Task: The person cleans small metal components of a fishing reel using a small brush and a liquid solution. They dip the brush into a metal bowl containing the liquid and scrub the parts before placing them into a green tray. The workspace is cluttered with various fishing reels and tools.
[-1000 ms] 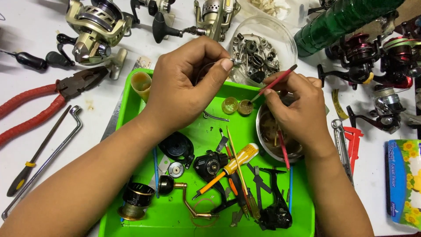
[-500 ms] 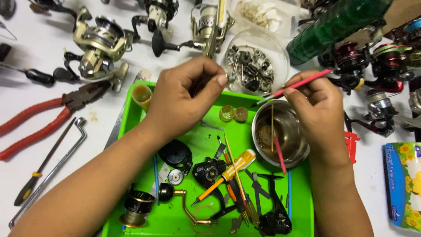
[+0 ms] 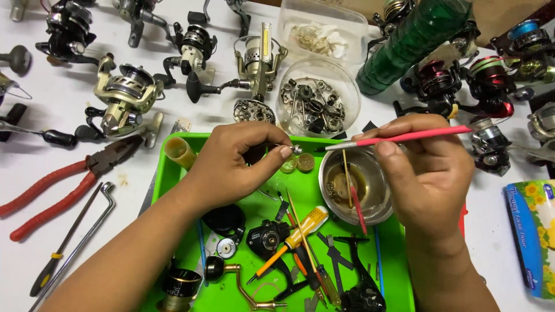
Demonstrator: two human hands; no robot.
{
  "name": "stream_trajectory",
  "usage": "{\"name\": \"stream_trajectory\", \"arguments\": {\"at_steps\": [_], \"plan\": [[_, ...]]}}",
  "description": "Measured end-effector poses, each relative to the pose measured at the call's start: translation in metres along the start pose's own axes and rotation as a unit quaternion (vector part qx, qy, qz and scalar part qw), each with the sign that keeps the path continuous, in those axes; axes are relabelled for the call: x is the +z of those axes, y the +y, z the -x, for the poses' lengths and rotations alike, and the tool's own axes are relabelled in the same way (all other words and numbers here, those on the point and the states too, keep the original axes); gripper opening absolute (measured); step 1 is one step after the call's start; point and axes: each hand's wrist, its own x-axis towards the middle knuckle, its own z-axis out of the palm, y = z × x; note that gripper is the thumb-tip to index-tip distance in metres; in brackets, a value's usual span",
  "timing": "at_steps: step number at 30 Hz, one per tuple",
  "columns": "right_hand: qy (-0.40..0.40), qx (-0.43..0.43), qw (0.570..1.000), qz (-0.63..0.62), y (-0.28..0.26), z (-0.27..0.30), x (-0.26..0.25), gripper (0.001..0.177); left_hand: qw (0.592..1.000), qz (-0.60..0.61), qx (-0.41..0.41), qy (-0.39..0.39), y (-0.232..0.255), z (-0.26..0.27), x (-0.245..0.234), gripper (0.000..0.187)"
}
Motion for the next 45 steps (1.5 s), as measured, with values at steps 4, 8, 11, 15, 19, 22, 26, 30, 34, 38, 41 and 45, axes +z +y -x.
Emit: {"name": "stream_trajectory", "arguments": {"at_steps": [4, 8, 11, 15, 19, 22, 26, 30, 34, 38, 41, 45], "plan": [[-0.030, -0.024, 0.999, 0.015, 0.000, -0.001, 0.002, 0.012, 1.000, 0.002, 0.023, -0.014, 0.002, 0.000, -0.001, 0.011], [-0.046, -0.039, 0.998, 0.025, -0.007, -0.001, 0.006, 0.012, 0.999, 0.007, 0.045, -0.016, 0.002, 0.000, 0.000, 0.010], [-0.051, -0.050, 0.997, 0.029, -0.002, 0.000, 0.007, 0.011, 0.998, 0.011, 0.054, -0.016, 0.002, 0.000, 0.000, 0.009], [-0.067, -0.062, 0.995, 0.027, 0.000, -0.001, 0.007, 0.010, 0.998, 0.009, 0.056, -0.019, 0.003, -0.001, 0.000, 0.009], [-0.066, -0.065, 0.995, 0.039, 0.001, -0.001, 0.008, 0.011, 0.997, 0.013, 0.071, -0.016, 0.003, -0.001, 0.000, 0.008], [-0.063, -0.065, 0.994, 0.055, 0.002, -0.001, 0.007, 0.010, 0.997, 0.011, 0.068, -0.016, 0.003, -0.001, 0.000, 0.009], [-0.057, -0.080, 0.992, 0.075, 0.003, -0.003, 0.004, 0.012, 0.998, 0.015, 0.060, -0.011, 0.003, -0.001, 0.001, 0.010], [-0.043, -0.075, 0.995, 0.055, 0.002, 0.000, 0.003, 0.009, 0.998, 0.015, 0.065, -0.015, 0.001, -0.001, 0.000, 0.010], [-0.027, -0.080, 0.996, 0.032, 0.003, 0.003, 0.003, 0.008, 0.999, 0.014, 0.044, -0.019, 0.001, -0.001, 0.000, 0.015], [-0.030, -0.142, 0.986, 0.083, 0.001, 0.003, 0.004, 0.008, 0.999, 0.019, 0.032, -0.010, 0.001, -0.001, 0.001, 0.015], [-0.020, -0.165, 0.979, 0.115, 0.000, 0.003, 0.006, 0.008, 1.000, 0.009, 0.028, -0.004, 0.001, -0.001, 0.001, 0.014], [-0.015, -0.162, 0.979, 0.120, -0.002, 0.005, 0.008, 0.009, 0.999, 0.008, 0.038, 0.003, 0.001, -0.001, 0.002, 0.014]]}}
